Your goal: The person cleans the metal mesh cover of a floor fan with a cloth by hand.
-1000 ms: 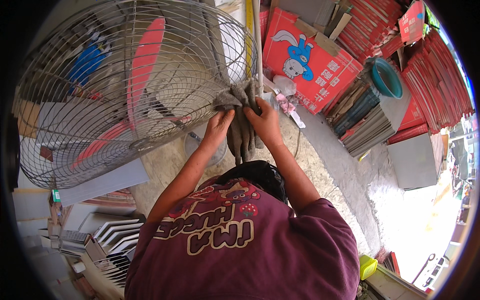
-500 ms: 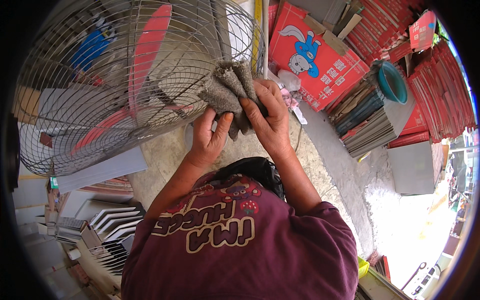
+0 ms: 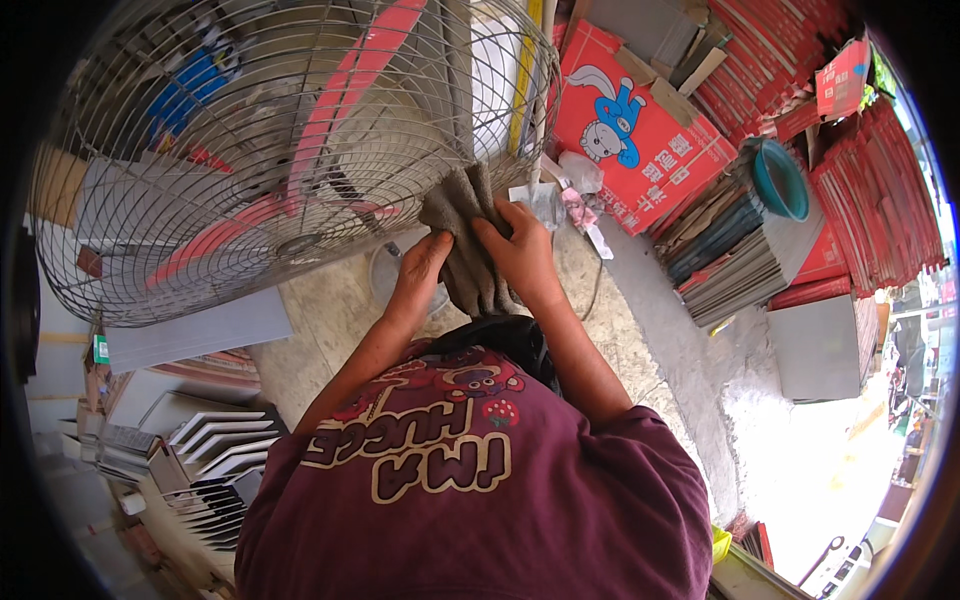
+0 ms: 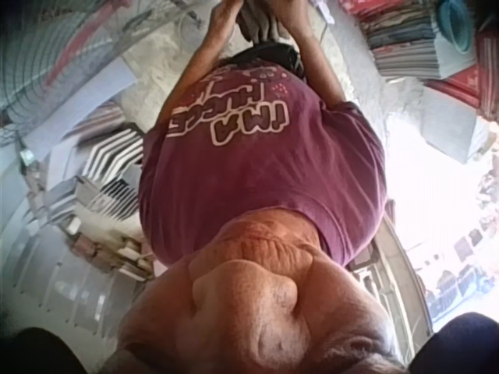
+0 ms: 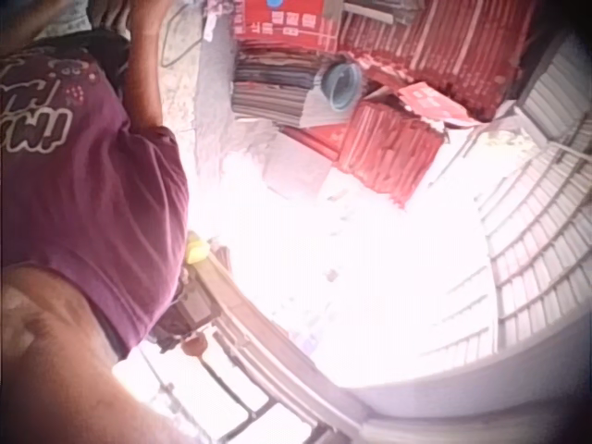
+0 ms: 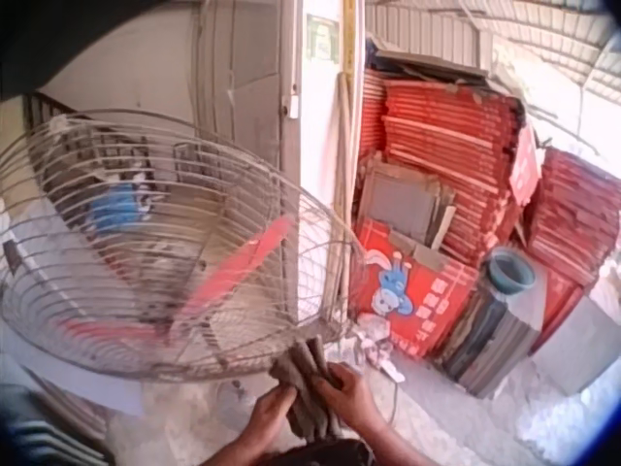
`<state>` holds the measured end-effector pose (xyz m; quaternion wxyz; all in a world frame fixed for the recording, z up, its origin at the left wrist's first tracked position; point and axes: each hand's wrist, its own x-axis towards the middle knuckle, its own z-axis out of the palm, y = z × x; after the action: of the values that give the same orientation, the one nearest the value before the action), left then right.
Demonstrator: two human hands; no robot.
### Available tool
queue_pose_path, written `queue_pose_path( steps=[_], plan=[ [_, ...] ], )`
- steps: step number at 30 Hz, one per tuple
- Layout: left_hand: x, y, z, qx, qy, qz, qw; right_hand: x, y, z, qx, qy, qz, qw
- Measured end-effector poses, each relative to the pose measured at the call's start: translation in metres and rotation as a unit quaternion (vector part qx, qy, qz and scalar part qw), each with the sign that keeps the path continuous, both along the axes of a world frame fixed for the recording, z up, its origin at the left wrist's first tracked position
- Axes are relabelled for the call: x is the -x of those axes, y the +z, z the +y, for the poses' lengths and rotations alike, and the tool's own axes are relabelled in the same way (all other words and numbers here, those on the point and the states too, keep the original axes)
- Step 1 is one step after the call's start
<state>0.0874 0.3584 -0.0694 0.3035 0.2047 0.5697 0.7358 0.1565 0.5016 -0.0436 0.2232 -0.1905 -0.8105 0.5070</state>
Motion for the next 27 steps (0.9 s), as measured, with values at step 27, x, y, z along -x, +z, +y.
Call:
queue_pose_path(
  steps=[27],
  plan=[
    [-0.011,-0.024,-0.014,0.016,0.139,-0.012,0.99,0.02,-0.026,-0.011,0.005,0.115,0.012,0.993]
  ],
)
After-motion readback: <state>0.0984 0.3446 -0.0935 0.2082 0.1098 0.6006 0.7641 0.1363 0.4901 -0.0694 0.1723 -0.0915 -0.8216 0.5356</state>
